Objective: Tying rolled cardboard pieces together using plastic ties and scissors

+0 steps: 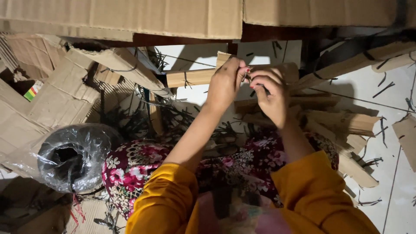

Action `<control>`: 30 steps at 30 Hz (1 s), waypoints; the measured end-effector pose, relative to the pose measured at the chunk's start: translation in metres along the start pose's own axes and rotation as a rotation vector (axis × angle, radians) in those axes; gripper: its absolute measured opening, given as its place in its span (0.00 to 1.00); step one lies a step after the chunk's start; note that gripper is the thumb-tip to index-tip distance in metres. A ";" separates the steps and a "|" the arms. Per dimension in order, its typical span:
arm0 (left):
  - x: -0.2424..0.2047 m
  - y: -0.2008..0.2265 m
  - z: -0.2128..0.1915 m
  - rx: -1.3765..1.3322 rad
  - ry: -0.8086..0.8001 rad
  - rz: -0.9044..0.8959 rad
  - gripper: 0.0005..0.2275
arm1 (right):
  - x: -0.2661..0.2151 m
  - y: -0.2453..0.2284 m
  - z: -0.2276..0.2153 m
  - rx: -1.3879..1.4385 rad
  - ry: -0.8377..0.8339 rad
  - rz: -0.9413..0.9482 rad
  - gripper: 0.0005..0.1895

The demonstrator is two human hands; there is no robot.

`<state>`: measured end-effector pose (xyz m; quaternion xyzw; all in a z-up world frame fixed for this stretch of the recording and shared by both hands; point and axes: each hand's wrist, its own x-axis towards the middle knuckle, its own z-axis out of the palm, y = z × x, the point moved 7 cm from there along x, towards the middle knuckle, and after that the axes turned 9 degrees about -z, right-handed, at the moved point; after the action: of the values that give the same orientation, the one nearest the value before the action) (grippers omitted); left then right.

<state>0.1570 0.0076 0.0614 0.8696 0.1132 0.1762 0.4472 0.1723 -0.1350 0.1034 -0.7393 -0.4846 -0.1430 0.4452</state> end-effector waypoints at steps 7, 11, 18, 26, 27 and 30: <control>-0.003 -0.003 -0.001 -0.006 0.039 0.028 0.10 | -0.006 -0.008 0.007 -0.087 0.040 -0.045 0.08; -0.009 -0.004 -0.015 -0.060 0.003 -0.011 0.10 | -0.012 -0.007 0.013 -0.269 -0.003 -0.130 0.10; -0.013 -0.006 -0.057 0.115 0.047 0.039 0.05 | -0.024 0.004 0.015 -0.393 -0.011 -0.120 0.08; -0.026 -0.001 -0.019 0.171 0.097 0.438 0.05 | -0.032 0.010 0.014 -0.396 0.019 -0.092 0.07; -0.026 -0.002 -0.014 0.160 0.150 0.462 0.07 | -0.030 0.009 0.013 -0.372 0.031 -0.083 0.07; -0.020 0.011 -0.020 0.145 0.119 0.458 0.07 | -0.038 0.019 0.013 -0.322 0.055 -0.050 0.07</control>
<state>0.1313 0.0084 0.0773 0.8905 -0.0483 0.3154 0.3244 0.1672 -0.1491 0.0615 -0.7846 -0.4614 -0.2497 0.3304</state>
